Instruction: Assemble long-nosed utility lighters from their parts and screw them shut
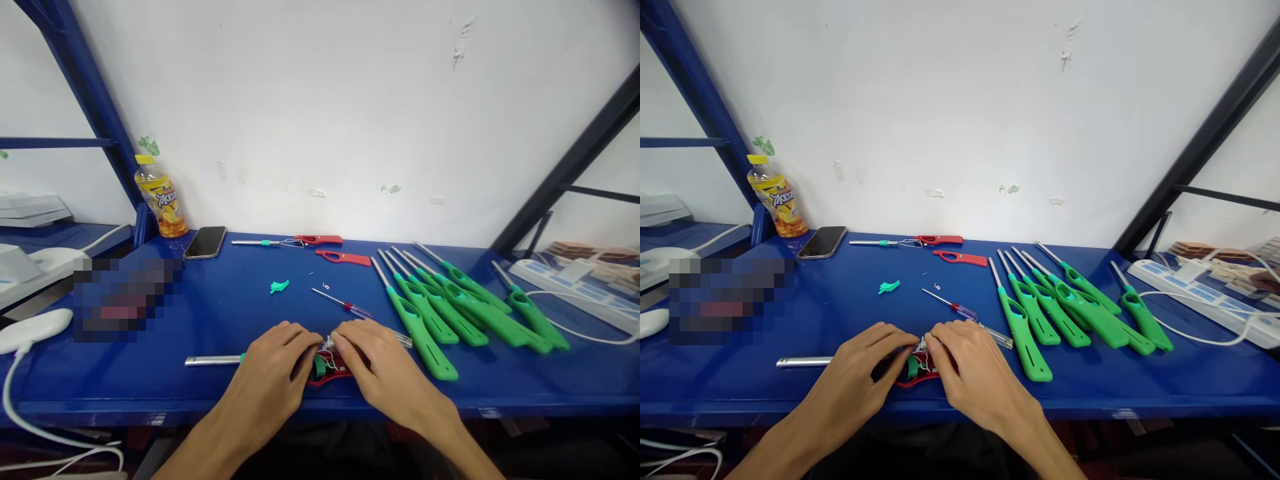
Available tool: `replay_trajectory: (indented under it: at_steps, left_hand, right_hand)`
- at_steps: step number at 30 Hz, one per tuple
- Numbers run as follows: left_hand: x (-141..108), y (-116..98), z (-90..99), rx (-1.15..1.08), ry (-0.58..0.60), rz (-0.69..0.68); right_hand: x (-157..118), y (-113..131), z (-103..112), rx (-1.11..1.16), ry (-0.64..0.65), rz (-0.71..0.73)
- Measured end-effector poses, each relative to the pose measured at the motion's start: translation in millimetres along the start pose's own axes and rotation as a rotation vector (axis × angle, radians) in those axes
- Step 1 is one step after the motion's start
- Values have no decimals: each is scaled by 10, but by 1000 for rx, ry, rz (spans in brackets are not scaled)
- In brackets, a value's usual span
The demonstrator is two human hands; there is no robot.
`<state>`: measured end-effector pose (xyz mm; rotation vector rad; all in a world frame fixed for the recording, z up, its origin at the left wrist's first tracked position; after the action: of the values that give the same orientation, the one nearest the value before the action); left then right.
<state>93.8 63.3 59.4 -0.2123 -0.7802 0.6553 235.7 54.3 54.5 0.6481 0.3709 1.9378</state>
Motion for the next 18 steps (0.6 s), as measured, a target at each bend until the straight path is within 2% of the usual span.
replay_trajectory:
  at_steps: [18]
  left_hand:
    - [-9, -71, 39, 44, -32, -51]
  right_hand:
    - [-12, -21, 32, -9, -44, 8]
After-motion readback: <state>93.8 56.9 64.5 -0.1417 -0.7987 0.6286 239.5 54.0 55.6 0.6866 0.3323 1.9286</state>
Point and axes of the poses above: each hand's wrist, its own x-axis towards the middle knuckle, its own z-axis out of the back of the hand, y = z × x, the point moved 8 cm from there along x, towards the middle knuckle
